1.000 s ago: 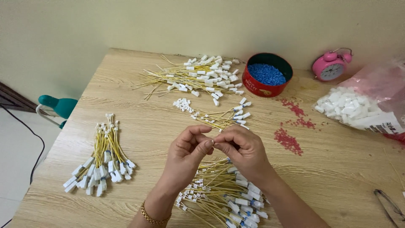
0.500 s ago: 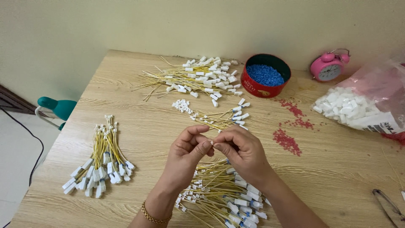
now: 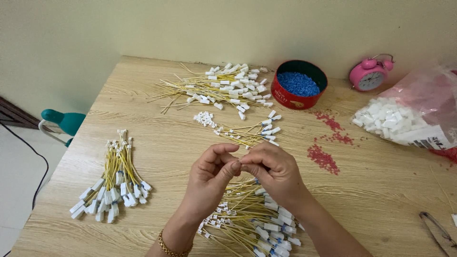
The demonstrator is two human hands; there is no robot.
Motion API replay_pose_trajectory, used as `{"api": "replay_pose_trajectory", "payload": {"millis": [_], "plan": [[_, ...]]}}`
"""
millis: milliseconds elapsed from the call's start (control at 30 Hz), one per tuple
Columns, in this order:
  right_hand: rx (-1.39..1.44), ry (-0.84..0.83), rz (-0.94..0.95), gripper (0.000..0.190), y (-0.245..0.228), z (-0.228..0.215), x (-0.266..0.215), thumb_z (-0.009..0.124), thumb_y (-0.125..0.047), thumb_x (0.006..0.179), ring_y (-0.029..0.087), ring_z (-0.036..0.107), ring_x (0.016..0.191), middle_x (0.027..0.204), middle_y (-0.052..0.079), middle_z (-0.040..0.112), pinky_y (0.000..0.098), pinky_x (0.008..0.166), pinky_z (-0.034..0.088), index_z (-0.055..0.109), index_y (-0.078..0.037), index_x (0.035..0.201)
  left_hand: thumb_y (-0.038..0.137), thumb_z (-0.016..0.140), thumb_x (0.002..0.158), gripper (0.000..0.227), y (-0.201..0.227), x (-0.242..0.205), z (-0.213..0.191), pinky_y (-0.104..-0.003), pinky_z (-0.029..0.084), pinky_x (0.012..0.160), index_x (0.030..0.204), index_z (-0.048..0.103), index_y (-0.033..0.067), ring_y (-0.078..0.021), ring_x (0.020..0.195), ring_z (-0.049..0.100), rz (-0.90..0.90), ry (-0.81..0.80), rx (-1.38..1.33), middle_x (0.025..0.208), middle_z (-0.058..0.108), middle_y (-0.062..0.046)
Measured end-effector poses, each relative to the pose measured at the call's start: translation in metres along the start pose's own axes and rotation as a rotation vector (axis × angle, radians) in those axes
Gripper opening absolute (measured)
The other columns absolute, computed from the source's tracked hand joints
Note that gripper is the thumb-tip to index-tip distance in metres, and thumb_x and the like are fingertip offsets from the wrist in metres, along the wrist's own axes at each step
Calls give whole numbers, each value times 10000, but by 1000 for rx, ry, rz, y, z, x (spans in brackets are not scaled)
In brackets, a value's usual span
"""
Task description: Assembling small white plastic connectors onto thin yellow wires at a workbench.
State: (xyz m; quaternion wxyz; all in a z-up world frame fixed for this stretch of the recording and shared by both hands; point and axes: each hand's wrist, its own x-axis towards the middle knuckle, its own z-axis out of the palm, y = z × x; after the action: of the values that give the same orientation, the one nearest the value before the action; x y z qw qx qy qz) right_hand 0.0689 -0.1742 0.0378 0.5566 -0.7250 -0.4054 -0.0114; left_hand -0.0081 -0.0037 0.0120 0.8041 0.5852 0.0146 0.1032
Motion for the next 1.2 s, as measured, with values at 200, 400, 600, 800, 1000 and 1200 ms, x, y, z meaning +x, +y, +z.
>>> {"api": "replay_pose_trajectory", "payload": {"millis": [200,400,600,800,1000,1200], "plan": [[347,-149,181,83,7,-14,2,719,-37,949,80,653,888,973,17,692,254,756,555,733,-34,1030,61,678,971,355,-6,6,-5,-274,578,820,1315,592,40,-115,870,672,-3,-40,-178,914,701,-34],[352,-79,394,99,2,-6,-1,663,4,939,36,550,710,893,0,665,216,606,476,738,-30,995,49,684,971,374,-3,2,-6,-259,557,804,1333,595,32,-104,878,649,-2,-61,-121,929,688,-27],[256,-129,191,75,-7,-4,-4,699,5,931,31,574,742,903,-11,648,212,625,476,733,-46,976,45,682,974,310,-2,-22,-2,-234,545,783,1282,647,24,-75,873,631,23,22,61,928,686,-6],[-150,-371,345,125,-2,10,2,717,-164,919,106,646,751,869,18,680,268,645,533,751,-85,1010,100,687,943,288,-20,-20,-34,-235,555,708,1229,682,69,-66,784,662,-162,15,399,869,734,-11],[-576,-493,163,240,56,12,-27,659,-294,974,233,686,1000,1045,74,751,406,907,533,748,-93,1071,227,715,900,194,-6,0,-48,-336,573,625,988,791,72,-189,648,730,-241,10,977,805,753,-84],[-526,-572,160,288,41,-4,-43,648,-319,945,225,627,1171,1143,84,749,438,1013,454,756,-75,1052,222,705,941,172,-46,75,-55,-449,566,775,983,788,77,-314,857,709,184,126,1203,923,749,-127]]}}
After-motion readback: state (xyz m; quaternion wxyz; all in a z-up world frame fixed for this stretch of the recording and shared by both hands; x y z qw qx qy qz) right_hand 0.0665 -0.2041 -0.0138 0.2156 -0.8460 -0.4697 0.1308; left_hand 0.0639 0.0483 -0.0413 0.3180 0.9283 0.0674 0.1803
